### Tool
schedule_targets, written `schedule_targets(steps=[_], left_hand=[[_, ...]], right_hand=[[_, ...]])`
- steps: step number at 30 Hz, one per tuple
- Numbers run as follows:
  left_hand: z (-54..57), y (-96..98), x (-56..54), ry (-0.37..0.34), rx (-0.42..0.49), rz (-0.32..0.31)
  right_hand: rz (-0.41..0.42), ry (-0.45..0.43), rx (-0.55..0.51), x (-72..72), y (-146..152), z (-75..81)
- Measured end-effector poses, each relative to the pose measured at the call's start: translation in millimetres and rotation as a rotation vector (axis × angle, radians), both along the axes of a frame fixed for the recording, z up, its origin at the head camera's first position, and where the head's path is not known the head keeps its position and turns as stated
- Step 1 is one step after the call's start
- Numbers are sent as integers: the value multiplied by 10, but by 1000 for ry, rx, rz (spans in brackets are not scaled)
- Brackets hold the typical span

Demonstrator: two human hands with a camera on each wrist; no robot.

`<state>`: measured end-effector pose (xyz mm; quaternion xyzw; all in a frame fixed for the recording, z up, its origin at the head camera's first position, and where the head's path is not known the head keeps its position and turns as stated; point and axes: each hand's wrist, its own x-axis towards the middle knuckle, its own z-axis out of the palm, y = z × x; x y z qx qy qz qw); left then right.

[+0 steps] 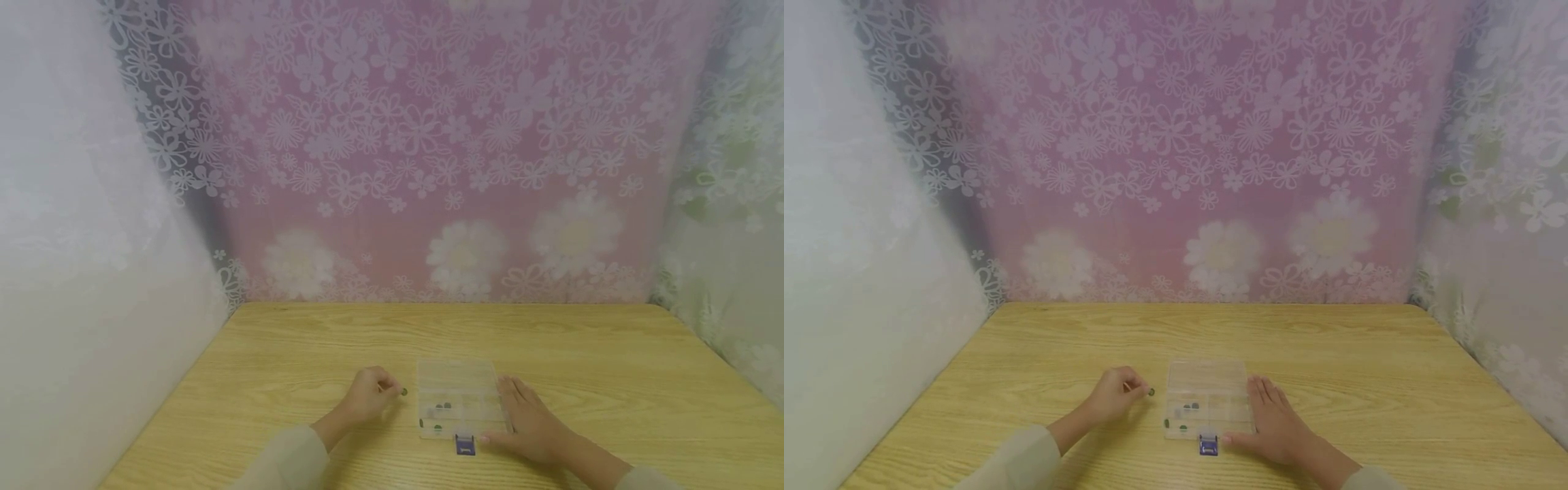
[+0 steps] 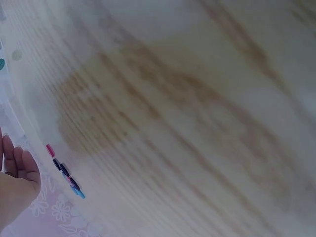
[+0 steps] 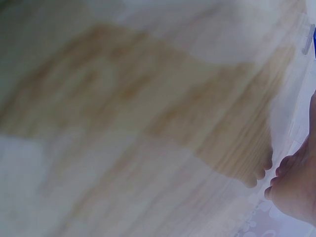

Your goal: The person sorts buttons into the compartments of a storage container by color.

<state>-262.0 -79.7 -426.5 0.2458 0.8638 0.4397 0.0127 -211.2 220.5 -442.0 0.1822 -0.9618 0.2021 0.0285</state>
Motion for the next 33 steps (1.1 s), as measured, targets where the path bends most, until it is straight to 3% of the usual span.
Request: schedule_targets(steps=[21,28,33], left_hand=[[55,136,77,-36,2,-21],[68,165,111,43,20,-100],[80,219,121,-31,26,-86]], right_hand=[[1,1,-4,-15,11,-24],[5,-8,-6,-11,12,-18],[4,-8,-8,-4,7,-9]])
